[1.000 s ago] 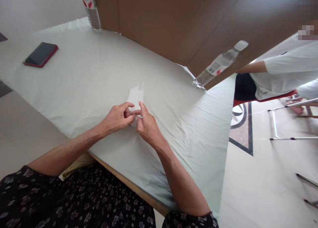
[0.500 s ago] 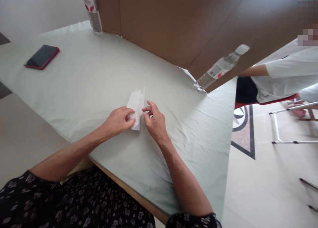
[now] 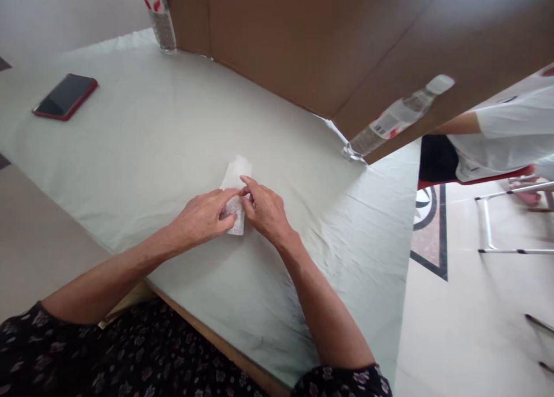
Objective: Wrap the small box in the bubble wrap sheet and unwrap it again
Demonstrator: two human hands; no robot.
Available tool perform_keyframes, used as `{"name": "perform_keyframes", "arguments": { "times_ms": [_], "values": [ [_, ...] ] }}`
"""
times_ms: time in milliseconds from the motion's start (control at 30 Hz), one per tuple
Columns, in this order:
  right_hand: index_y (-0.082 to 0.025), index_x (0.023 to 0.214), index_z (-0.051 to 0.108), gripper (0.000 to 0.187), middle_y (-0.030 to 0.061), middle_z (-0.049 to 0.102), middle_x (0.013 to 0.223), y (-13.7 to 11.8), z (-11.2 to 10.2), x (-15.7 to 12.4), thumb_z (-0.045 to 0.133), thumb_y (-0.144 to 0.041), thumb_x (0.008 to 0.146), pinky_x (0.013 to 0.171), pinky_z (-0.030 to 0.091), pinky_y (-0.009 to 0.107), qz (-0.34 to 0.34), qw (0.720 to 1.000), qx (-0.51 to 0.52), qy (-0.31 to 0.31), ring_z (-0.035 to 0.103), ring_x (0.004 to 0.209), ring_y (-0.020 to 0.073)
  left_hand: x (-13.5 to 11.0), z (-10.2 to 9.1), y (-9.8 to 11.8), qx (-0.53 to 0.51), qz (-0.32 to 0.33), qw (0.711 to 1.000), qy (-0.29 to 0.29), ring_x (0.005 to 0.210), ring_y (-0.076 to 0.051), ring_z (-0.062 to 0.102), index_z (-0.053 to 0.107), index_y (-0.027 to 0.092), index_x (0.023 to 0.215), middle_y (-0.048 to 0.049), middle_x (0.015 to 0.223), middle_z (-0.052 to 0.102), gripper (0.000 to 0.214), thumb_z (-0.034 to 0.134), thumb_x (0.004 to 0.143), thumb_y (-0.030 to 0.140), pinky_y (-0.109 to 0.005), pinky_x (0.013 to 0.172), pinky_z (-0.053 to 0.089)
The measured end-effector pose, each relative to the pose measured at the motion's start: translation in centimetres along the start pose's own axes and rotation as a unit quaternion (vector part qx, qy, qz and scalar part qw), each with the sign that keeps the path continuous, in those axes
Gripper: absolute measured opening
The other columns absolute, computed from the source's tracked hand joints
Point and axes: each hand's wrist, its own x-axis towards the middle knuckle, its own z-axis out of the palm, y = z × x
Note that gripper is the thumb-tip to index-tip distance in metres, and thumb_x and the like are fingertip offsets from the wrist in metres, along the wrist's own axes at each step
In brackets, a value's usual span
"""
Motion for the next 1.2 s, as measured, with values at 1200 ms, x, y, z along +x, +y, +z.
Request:
{"name": "perform_keyframes", "arguments": {
  "times_ms": [1200],
  "values": [
    [-0.019,0.070,0.063,0.017,-0.0043,0.055,0.064,1.6,0.9,6.3,0.069,-0.033,0.064,0.057,0.039,0.025,0.177,0.918,0.352,-0.037,0.046,0.062,0.0115,-0.5,0.6,0.3,0.082,-0.016,0.997,-0.004,0.100,-0.027,0.066,0.072,0.020,0.109,-0.0094,0.101,0.066,0.029,0.047,0.094,0.024,-0.036,0.079,0.053]
  ]
}}
